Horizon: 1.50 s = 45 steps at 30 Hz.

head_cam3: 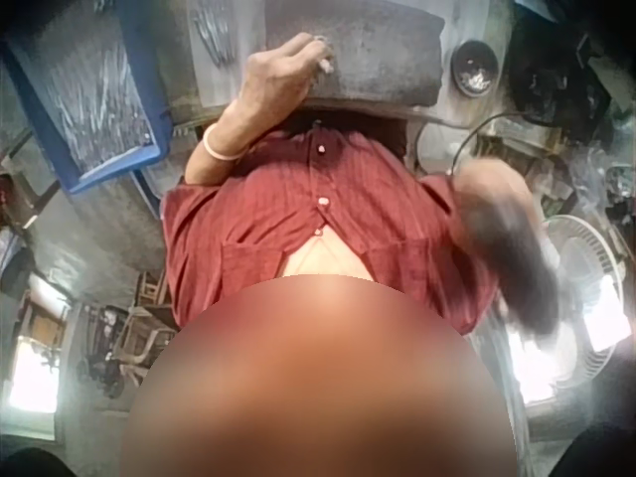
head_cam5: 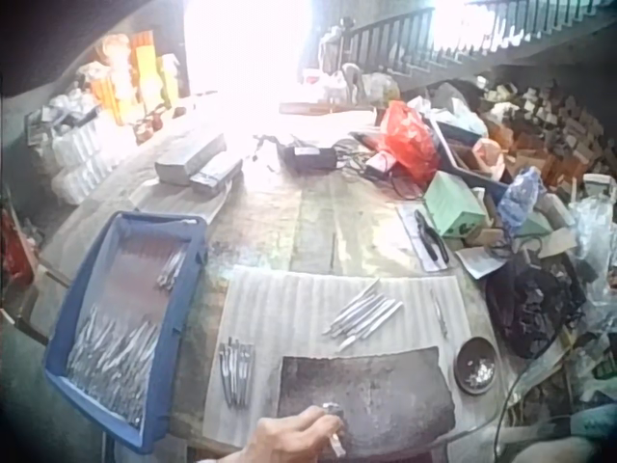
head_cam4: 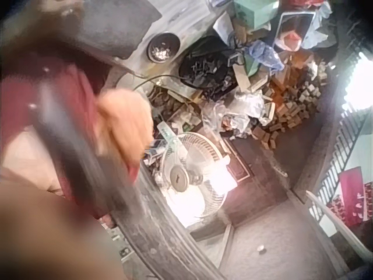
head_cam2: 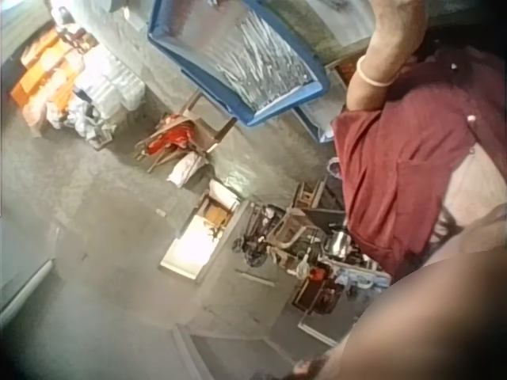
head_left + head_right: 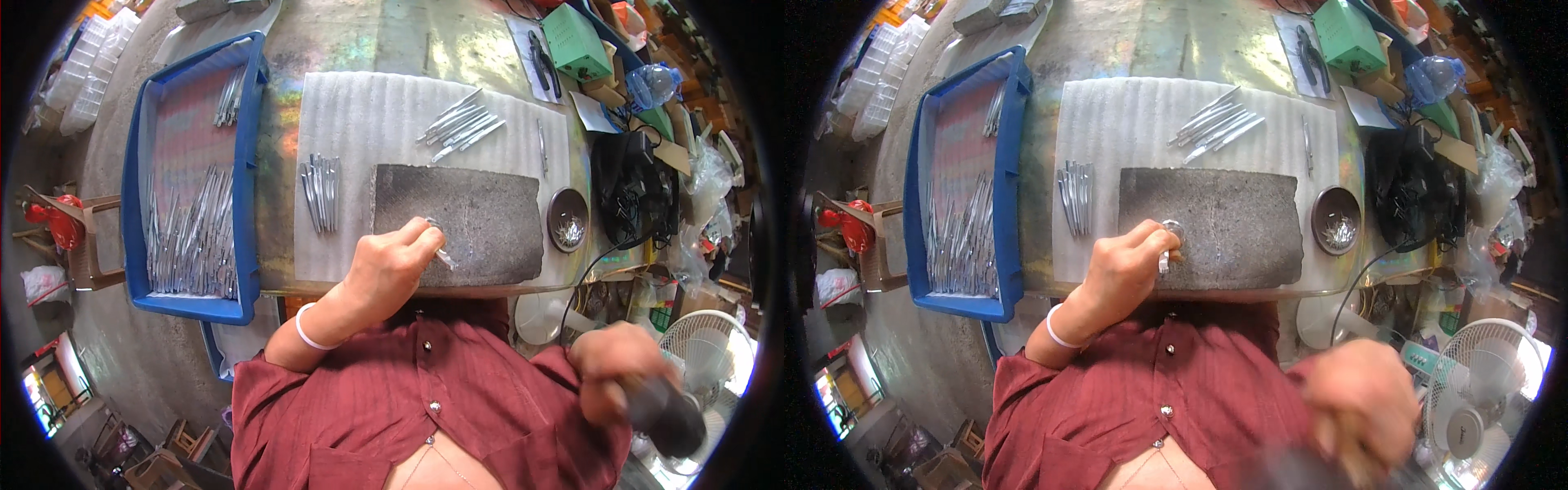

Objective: Hammering small metal pins on a small anvil at a workbench.

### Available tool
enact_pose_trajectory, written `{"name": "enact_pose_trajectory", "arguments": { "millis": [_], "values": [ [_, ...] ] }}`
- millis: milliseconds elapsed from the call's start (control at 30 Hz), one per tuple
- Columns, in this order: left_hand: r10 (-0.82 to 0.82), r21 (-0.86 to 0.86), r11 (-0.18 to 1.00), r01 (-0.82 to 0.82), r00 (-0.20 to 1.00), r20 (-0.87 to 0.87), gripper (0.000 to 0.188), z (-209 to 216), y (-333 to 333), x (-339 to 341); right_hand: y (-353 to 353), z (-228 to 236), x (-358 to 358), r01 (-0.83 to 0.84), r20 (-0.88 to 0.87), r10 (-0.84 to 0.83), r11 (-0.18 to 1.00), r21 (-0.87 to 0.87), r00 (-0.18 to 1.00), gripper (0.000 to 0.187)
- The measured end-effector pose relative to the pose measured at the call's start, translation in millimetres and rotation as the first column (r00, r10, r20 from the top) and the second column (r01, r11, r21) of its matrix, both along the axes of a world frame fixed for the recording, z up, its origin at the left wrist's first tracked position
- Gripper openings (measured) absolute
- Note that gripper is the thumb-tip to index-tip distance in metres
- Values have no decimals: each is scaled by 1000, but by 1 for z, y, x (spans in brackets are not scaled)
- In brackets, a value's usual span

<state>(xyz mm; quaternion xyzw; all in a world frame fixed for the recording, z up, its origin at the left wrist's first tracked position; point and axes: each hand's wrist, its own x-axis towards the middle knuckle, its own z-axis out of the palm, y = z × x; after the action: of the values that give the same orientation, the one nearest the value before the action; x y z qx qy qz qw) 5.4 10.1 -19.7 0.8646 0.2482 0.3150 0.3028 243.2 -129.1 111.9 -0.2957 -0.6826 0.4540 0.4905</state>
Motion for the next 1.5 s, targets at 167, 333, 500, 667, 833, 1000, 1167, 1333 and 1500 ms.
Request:
{"name": "enact_pose_trajectory", "arguments": {
  "millis": [167, 333, 500, 667, 833, 1000, 1167, 1333, 1500],
  "values": [
    [24, -8, 1000, -25, 999, -33, 16, -4, 4, 1, 46, 3, -39, 120, 842, -216, 976, 180, 494, 45],
    [7, 7, 1000, -7, 1000, -3, 17, 1, 0, 0, 8, 29, -25, 206, 545, -247, 969, 137, 801, 32],
    [32, -38, 999, -32, 999, 12, 15, -4, 4, 0, 43, 1, -39, 175, 777, -208, 976, 127, 595, 45],
    [328, -887, 376, 269, 856, 399, 8, 18, 4, -13, 39, -20, -35, 499, 684, -434, 859, 117, 586, 46],
    [460, -809, 142, 570, 686, 564, 15, 14, 11, -21, 49, -86, -32, 585, 781, -461, 796, 155, 421, 50],
    [472, -811, 129, 571, 684, 556, 14, 15, 6, -20, 53, -102, -36, 505, 866, -425, 826, 251, 264, 47],
    [478, -860, 153, 486, 726, 495, 14, 14, 8, -17, 55, -50, -38, 230, 93, -220, 966, -116, 971, 37],
    [437, -886, 325, 331, 778, 451, 23, 18, 10, -7, 51, 6, -75, 129, -589, -208, 976, -174, 781, 17],
    [455, -891, 409, 199, 801, 388, 20, 18, 3, -14, 68, -3, -62, -200, -703, 121, 979, -31, 701, 30]
  ]
}}
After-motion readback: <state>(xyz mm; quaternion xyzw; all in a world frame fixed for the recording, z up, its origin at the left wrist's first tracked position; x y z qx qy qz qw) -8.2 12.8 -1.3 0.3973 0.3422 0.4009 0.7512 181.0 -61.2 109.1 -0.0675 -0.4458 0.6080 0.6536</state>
